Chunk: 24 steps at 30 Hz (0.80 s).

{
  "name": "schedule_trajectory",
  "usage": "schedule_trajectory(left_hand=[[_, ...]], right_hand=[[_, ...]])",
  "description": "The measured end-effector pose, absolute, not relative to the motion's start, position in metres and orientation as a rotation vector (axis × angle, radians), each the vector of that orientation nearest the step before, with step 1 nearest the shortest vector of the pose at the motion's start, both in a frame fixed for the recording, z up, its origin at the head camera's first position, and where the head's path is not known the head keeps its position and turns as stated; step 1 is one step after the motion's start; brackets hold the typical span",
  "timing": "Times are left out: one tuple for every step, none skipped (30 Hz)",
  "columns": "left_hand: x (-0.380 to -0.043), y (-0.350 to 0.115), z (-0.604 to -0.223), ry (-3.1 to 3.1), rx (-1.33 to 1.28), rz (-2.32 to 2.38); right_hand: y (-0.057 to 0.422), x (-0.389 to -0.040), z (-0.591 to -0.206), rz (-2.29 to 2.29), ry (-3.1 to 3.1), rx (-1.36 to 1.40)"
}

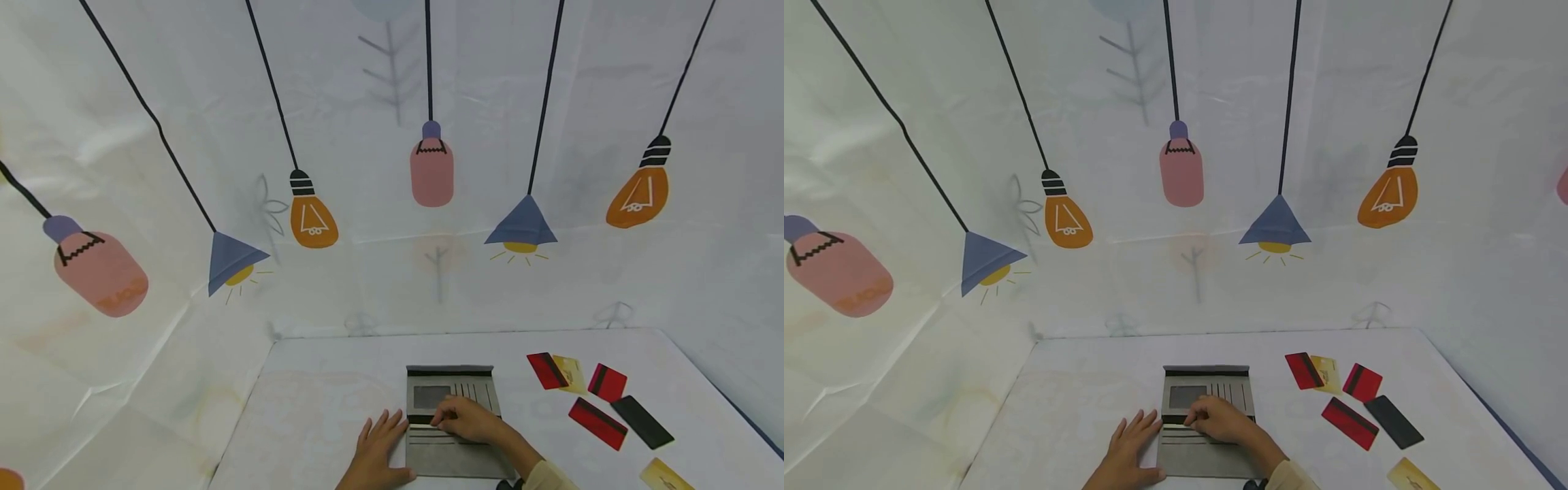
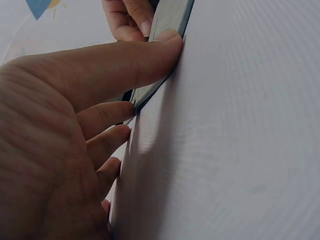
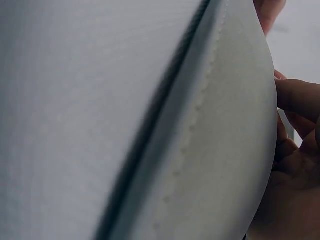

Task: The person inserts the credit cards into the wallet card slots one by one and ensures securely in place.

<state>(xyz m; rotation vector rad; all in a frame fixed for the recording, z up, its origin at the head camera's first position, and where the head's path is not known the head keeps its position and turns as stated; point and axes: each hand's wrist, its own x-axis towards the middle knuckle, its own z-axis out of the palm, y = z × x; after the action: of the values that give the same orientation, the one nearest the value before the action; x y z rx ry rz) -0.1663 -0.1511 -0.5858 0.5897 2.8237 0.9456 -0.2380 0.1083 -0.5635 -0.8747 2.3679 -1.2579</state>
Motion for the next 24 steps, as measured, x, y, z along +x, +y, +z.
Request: schedule_trajectory(left_hand=[[-0.166, -0.151, -0.586, 2.827, 0.589, 0.94], [-0.167, -0.15, -0.586, 2.829, 0.589, 0.936], [-0.167, -0.15, -0.585, 2.829, 0.586, 0.932], [-0.167, -0.149, -0.585, 2.826, 0.58, 0.931], [-0.168, -0.148, -0.585, 2.821, 0.572, 0.932], [-0.168, -0.148, -0.585, 2.818, 0.567, 0.934], [-0.168, -0.148, -0.585, 2.822, 0.573, 0.929], [-0.168, -0.147, -0.585, 2.822, 0.576, 0.93], [-0.168, -0.147, -0.585, 2.819, 0.576, 0.933], [-0.168, -0.147, -0.584, 2.816, 0.575, 0.936], [-0.168, -0.147, -0.584, 2.814, 0.575, 0.937], [-0.168, -0.147, -0.584, 2.811, 0.574, 0.94], [-0.167, -0.147, -0.583, 2.808, 0.57, 0.941], [-0.167, -0.147, -0.583, 2.804, 0.563, 0.943], [-0.167, -0.148, -0.583, 2.802, 0.558, 0.942], [-0.167, -0.148, -0.583, 2.802, 0.556, 0.937], [-0.167, -0.149, -0.583, 2.803, 0.557, 0.932], [-0.167, -0.149, -0.583, 2.806, 0.559, 0.927], [-0.167, -0.149, -0.583, 2.812, 0.562, 0.917], [-0.167, -0.149, -0.583, 2.819, 0.567, 0.907], [-0.167, -0.149, -0.583, 2.822, 0.568, 0.902], [-0.167, -0.149, -0.583, 2.828, 0.572, 0.897], [-0.167, -0.149, -0.583, 2.831, 0.572, 0.896], [-0.167, -0.148, -0.582, 2.831, 0.573, 0.897]], right_hand=[[0.109, -0.238, -0.564, -1.259, 2.369, -0.879], [0.109, -0.238, -0.564, -1.259, 2.372, -0.876], [0.109, -0.238, -0.564, -1.261, 2.372, -0.867], [0.109, -0.238, -0.564, -1.262, 2.374, -0.867], [0.11, -0.237, -0.564, -1.263, 2.375, -0.866], [0.11, -0.237, -0.564, -1.263, 2.377, -0.868], [0.11, -0.237, -0.565, -1.263, 2.379, -0.866], [0.111, -0.237, -0.565, -1.261, 2.38, -0.861], [0.111, -0.237, -0.565, -1.261, 2.38, -0.865], [0.111, -0.237, -0.564, -1.262, 2.377, -0.871], [0.112, -0.237, -0.564, -1.258, 2.383, -0.88], [0.112, -0.237, -0.563, -1.255, 2.391, -0.886], [0.113, -0.237, -0.562, -1.257, 2.395, -0.887], [0.114, -0.236, -0.561, -1.26, 2.398, -0.886], [0.115, -0.236, -0.559, -1.258, 2.41, -0.882], [0.116, -0.235, -0.558, -1.265, 2.418, -0.864], [0.117, -0.234, -0.556, -1.278, 2.426, -0.84], [0.119, -0.233, -0.555, -1.3, 2.424, -0.805], [0.12, -0.232, -0.554, -1.317, 2.427, -0.768], [0.122, -0.232, -0.553, -1.341, 2.425, -0.739], [0.125, -0.231, -0.552, -1.37, 2.419, -0.703], [0.127, -0.23, -0.551, -1.406, 2.403, -0.667], [0.13, -0.229, -0.55, -1.438, 2.389, -0.644], [0.132, -0.229, -0.549, -1.466, 2.374, -0.621]])
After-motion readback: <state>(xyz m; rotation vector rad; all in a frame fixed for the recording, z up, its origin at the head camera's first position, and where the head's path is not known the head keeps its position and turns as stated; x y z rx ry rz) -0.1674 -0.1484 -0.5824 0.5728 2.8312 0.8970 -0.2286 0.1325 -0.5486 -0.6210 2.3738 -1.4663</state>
